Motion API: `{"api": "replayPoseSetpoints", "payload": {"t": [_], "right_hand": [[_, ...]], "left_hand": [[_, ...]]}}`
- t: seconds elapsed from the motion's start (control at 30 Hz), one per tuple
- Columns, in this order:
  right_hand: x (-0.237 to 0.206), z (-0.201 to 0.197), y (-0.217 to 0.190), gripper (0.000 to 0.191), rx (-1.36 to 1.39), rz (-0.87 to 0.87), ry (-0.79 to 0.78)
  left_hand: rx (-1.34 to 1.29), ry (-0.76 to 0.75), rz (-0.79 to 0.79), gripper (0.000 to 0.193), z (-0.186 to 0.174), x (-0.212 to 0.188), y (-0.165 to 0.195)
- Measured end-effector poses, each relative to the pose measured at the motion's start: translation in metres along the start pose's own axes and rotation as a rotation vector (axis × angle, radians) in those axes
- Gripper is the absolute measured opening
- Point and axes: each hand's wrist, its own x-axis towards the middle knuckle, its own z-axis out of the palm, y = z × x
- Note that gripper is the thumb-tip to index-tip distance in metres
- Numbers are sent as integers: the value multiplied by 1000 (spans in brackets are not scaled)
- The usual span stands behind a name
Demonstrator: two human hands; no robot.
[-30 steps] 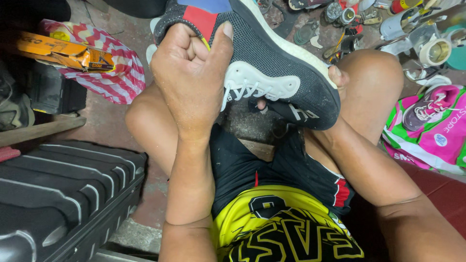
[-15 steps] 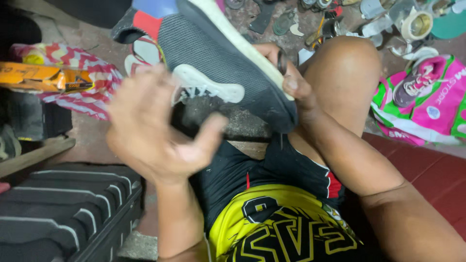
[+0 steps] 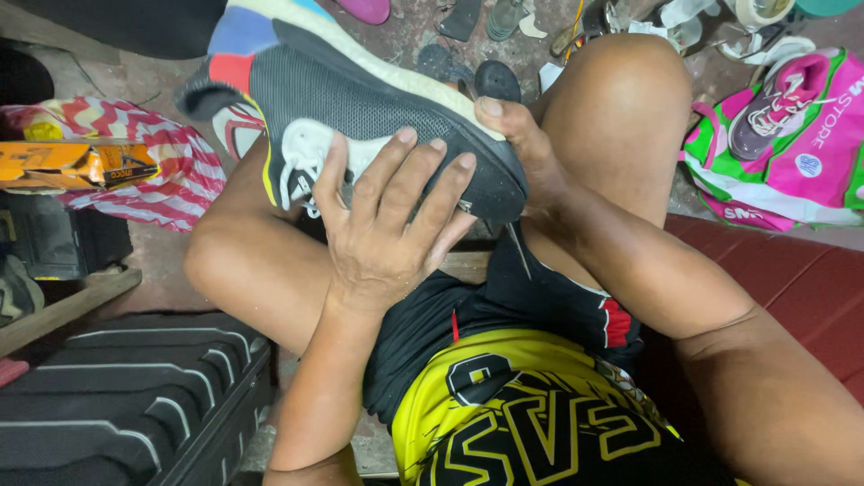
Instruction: The person is repairing a sneaker by scraping the sole with a metal tool and applying a substance with a cloth. They work on the sole and sides of the shoe, occasionally adjusting their grip and position.
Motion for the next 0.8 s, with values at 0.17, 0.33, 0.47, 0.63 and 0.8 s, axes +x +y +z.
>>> {"api": "replayPoseSetpoints", "payload": {"t": [0.17, 0.33, 0.47, 0.63, 0.8], "right_hand": [[0, 6, -4, 63, -128, 12, -44], [-1, 12, -9, 58, -126, -5, -187], [2, 14, -8, 57, -87, 40, -165], [3, 14, -4, 57, -108, 31, -124], [3, 11, -2, 63, -147, 38, -79]], "left_hand": [[137, 18, 39, 45, -4, 1, 1], [131, 23, 54, 42, -6, 3, 2], [113, 20, 51, 40, -5, 1, 1], [110, 18, 51, 39, -3, -2, 1], [107, 32, 42, 38, -1, -2, 2]]}}
